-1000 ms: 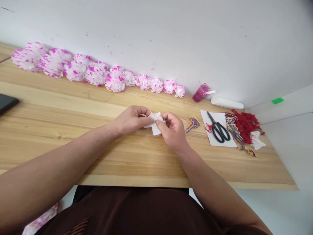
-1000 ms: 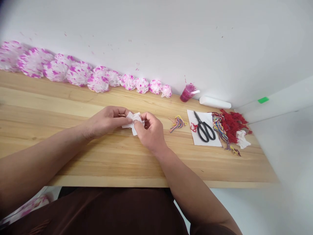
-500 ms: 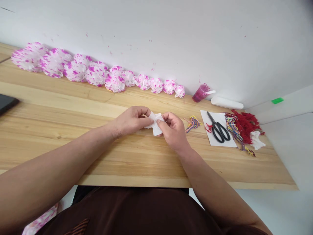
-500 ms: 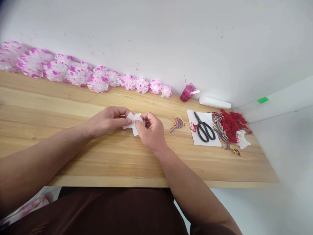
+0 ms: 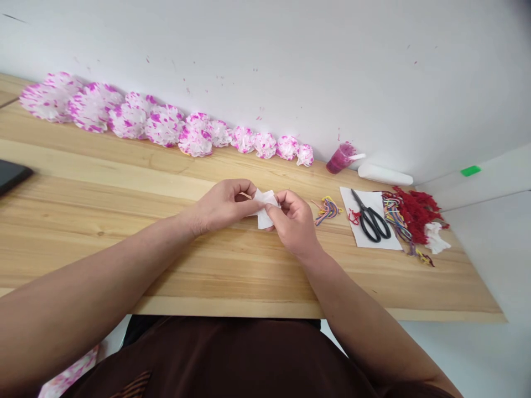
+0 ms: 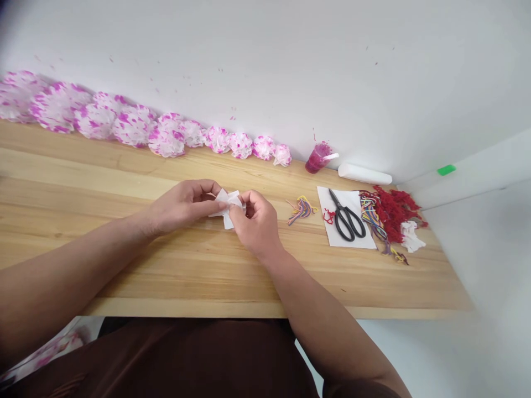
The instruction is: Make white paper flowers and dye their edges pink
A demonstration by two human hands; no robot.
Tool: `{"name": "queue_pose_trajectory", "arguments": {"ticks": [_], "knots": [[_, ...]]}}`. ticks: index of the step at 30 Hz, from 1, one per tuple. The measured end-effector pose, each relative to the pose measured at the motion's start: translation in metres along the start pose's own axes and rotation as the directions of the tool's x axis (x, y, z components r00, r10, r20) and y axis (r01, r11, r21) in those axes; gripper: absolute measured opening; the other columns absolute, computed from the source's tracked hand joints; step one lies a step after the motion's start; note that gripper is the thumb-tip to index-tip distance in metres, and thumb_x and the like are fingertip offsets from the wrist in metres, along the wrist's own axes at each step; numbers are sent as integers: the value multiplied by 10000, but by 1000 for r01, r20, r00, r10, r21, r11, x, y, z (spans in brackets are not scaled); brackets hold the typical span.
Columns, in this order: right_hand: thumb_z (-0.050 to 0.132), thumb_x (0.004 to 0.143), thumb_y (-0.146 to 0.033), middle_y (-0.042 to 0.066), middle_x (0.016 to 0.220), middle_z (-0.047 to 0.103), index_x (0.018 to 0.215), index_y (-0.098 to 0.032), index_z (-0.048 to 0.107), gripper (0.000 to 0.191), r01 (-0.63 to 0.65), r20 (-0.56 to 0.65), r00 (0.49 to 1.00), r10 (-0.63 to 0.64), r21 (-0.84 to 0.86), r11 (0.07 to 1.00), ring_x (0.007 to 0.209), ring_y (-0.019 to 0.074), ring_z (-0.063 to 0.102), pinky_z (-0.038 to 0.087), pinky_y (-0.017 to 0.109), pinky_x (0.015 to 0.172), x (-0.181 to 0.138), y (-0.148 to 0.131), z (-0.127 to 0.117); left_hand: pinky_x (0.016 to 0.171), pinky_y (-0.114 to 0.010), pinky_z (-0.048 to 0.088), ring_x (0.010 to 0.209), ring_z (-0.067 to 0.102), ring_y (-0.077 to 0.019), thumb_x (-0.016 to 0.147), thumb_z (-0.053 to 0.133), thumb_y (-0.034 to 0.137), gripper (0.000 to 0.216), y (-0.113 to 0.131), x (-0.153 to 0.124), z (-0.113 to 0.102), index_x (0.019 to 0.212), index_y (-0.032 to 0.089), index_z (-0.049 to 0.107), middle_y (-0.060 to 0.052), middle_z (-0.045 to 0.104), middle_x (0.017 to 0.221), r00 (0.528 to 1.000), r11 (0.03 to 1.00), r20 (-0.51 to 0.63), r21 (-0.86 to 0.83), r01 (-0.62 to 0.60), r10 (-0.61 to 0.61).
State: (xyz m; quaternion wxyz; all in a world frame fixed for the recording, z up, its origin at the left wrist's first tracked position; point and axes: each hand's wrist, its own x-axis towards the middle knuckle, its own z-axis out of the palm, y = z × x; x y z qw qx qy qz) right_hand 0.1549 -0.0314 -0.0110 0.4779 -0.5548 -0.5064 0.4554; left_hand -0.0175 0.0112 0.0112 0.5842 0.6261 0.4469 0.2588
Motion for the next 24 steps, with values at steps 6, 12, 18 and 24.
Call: {"name": "queue_pose_trajectory", "arguments": {"ticks": [6, 12, 18, 24], "knots": [[679, 788, -308, -40, 641, 579, 758, -235, 571, 134, 26, 7, 1000, -26, -36, 999, 569, 126, 529, 449, 263, 518, -1, 1, 0, 545, -255, 336, 602, 525, -140, 760, 706, 385, 219, 1, -1, 0, 798, 174, 661, -1, 638, 681, 999, 999, -42, 50, 11, -9], [687, 778, -340, -37, 671, 600, 800, -233, 595, 142, -20, 11, 1000, 20, -30, 999, 588, 127, 548, 468, 254, 515, -1, -2, 0, 538, -252, 335, 601, 516, -138, 755, 705, 369, 204, 1, -1, 1, 794, 171, 673, 3, 621, 669, 999, 998, -32, 56, -11, 12], [694, 756, -354, -30, 662, 619, 777, -223, 588, 169, -63, -11, 998, 63, 17, 998, 576, 133, 563, 504, 252, 475, 1, -1, 0, 535, -252, 321, 588, 491, -130, 756, 700, 357, 190, 1, -1, 1, 797, 177, 651, 13, 598, 654, 999, 998, -30, 50, -28, 29], [712, 756, -382, -37, 677, 614, 807, -222, 599, 202, -55, 13, 998, 55, 10, 998, 577, 119, 560, 491, 232, 474, 1, -2, 0, 554, -256, 363, 640, 545, -148, 780, 703, 368, 206, -2, 0, 1, 808, 169, 661, -11, 645, 713, 997, 995, -26, 74, -64, 66]]}}
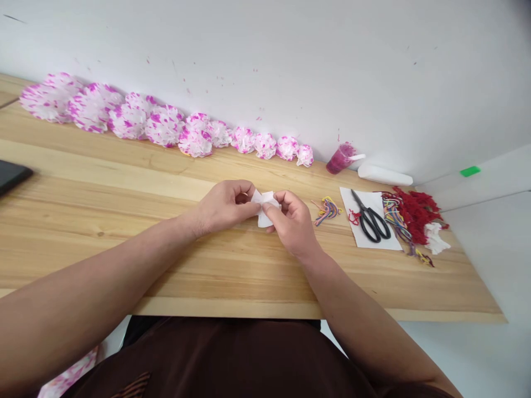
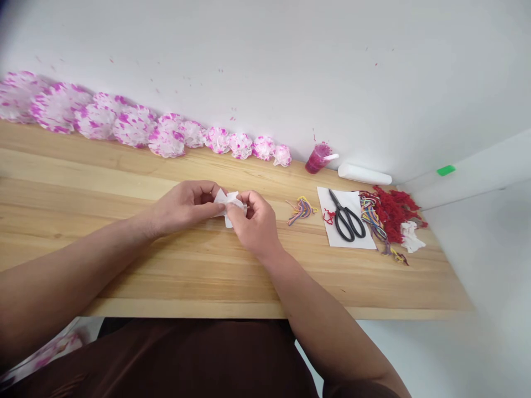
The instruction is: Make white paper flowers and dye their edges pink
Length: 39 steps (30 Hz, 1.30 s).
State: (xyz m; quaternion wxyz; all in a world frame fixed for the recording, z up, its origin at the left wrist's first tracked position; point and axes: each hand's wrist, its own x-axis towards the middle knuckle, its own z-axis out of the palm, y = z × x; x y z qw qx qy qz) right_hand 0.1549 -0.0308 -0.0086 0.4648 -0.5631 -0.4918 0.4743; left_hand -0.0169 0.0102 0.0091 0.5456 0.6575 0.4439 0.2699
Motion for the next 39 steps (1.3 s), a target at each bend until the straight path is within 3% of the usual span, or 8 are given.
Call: {"name": "queue_pose_trajectory", "arguments": {"ticks": [9, 13, 21, 29, 34, 39], "knots": [[695, 751, -359, -36, 640, 594, 742, -235, 555, 187, 7, -33, 999, -7, -10, 1000, 565, 129, 552, 495, 253, 479, 0, 2, 1, 565, -252, 383, 662, 554, -148, 803, 712, 423, 261, -1, -1, 2, 804, 166, 668, -11, 643, 725, 998, 998, -47, 42, -40, 42], [684, 767, -339, -47, 628, 548, 738, -243, 539, 176, 73, -38, 996, -75, -55, 996, 565, 123, 529, 457, 251, 492, -1, 3, 1, 597, -258, 421, 697, 593, -164, 798, 689, 360, 196, -2, -1, 3, 836, 169, 674, -21, 673, 754, 994, 998, -84, 3, -69, 69], [714, 745, -342, -44, 645, 587, 775, -240, 552, 194, 55, -32, 998, -55, 6, 998, 557, 122, 535, 437, 241, 471, -1, 0, 1, 588, -246, 411, 692, 557, -150, 802, 681, 320, 173, -6, 0, 4, 867, 161, 701, -24, 668, 770, 986, 991, -103, 52, -123, 127], [702, 766, -422, -34, 627, 609, 752, -232, 571, 232, 4, -31, 1000, -4, 20, 1000, 543, 124, 556, 495, 246, 472, 1, 1, 0, 591, -252, 428, 706, 573, -158, 803, 699, 384, 232, -1, -3, 4, 851, 157, 693, -33, 679, 794, 989, 992, -87, 53, -113, 117], [721, 770, -382, -29, 673, 632, 822, -225, 617, 196, 56, -13, 998, -56, 6, 998, 567, 119, 554, 468, 240, 489, -1, 0, -1, 580, -256, 408, 677, 542, -147, 810, 687, 381, 232, 0, -3, 3, 843, 152, 692, -20, 649, 759, 991, 995, -92, 47, -93, 97], [701, 794, -363, -27, 654, 611, 768, -223, 594, 178, 68, -21, 997, -69, -22, 997, 562, 123, 549, 437, 246, 481, -1, 0, -1, 591, -264, 410, 682, 556, -149, 826, 681, 413, 262, 4, -4, 2, 854, 153, 688, -17, 650, 761, 993, 996, -85, 25, -85, 87]]}}
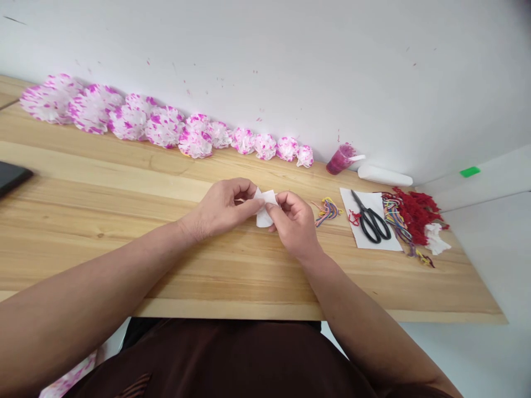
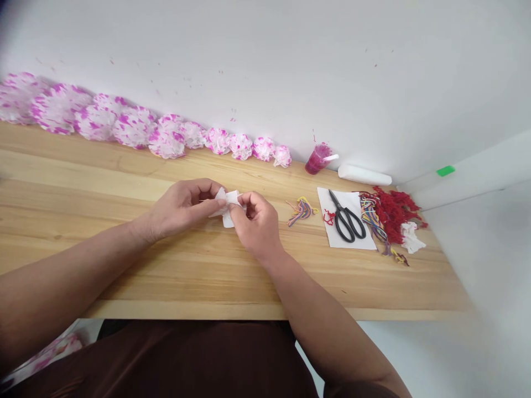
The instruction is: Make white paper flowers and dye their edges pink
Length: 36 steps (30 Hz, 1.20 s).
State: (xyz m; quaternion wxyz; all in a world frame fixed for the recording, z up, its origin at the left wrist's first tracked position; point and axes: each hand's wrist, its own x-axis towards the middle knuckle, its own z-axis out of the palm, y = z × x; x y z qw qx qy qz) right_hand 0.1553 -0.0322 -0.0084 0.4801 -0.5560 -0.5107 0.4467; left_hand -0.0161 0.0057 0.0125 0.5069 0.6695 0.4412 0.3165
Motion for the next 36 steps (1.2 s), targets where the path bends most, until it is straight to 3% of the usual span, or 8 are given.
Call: {"name": "queue_pose_trajectory", "arguments": {"ticks": [5, 12, 18, 36], "knots": [[685, 805, -358, -29, 637, 591, 758, -226, 583, 174, -1, 14, 1000, 1, -2, 1000, 542, 126, 539, 435, 256, 469, 0, 0, 0, 651, -274, 460, 763, 616, -175, 804, 721, 423, 281, -1, 1, 1, 858, 150, 690, -46, 707, 848, 1000, 999, -5, 31, -9, 9], [691, 787, -379, -23, 646, 614, 769, -227, 583, 187, -34, 16, 999, 34, 18, 999, 560, 139, 559, 492, 261, 465, 0, 0, 0, 583, -257, 387, 671, 535, -136, 809, 691, 375, 229, -3, 2, -1, 834, 147, 698, -2, 637, 732, 1000, 998, 14, 52, 27, -28], [707, 770, -324, -37, 653, 600, 782, -229, 590, 151, 10, -2, 1000, -10, -46, 999, 583, 129, 563, 451, 248, 501, 0, 2, 0, 600, -265, 397, 690, 561, -143, 820, 705, 415, 272, -4, 2, 0, 846, 144, 705, -9, 657, 753, 999, 999, 44, 8, 32, -32], [701, 766, -326, -34, 661, 606, 780, -223, 594, 150, 5, 20, 1000, -5, 3, 1000, 592, 130, 567, 446, 261, 526, 1, 3, 0, 562, -274, 371, 654, 557, -159, 794, 680, 397, 255, -5, 4, -3, 834, 147, 700, -21, 658, 720, 998, 999, 49, 20, 35, -36]]}}
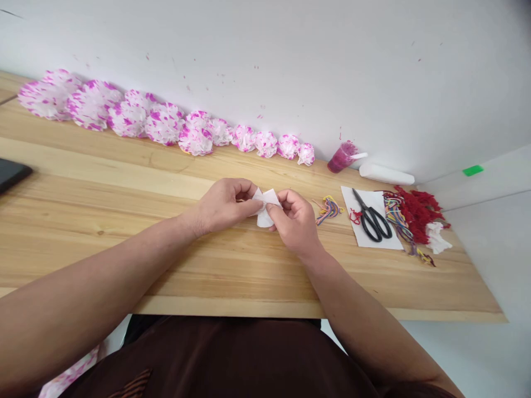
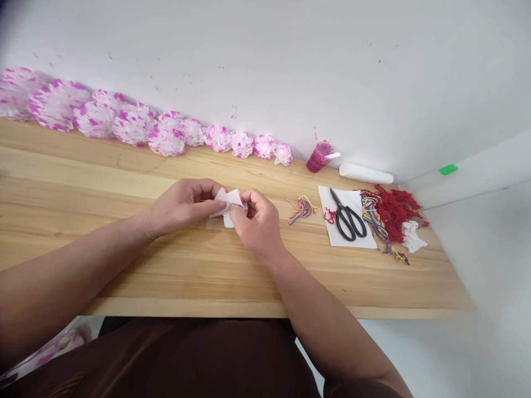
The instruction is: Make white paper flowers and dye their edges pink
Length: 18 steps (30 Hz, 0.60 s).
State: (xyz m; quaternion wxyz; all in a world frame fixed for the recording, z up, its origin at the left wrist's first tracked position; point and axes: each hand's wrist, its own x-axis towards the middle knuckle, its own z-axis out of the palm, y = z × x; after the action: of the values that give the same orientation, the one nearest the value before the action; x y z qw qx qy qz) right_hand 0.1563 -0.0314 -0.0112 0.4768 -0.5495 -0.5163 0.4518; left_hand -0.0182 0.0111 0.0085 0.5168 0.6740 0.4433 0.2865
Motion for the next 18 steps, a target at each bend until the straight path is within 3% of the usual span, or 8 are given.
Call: {"name": "queue_pose_trajectory", "arguments": {"ticks": [18], "knots": [[720, 743, -369, -23, 682, 633, 815, -212, 632, 194, -26, 28, 999, 26, 5, 1000, 599, 129, 565, 452, 252, 514, 1, -2, -1, 558, -267, 358, 640, 519, -135, 815, 688, 411, 259, 2, 0, 0, 780, 154, 678, -1, 617, 700, 1000, 1000, 24, 4, 16, -16]]}}
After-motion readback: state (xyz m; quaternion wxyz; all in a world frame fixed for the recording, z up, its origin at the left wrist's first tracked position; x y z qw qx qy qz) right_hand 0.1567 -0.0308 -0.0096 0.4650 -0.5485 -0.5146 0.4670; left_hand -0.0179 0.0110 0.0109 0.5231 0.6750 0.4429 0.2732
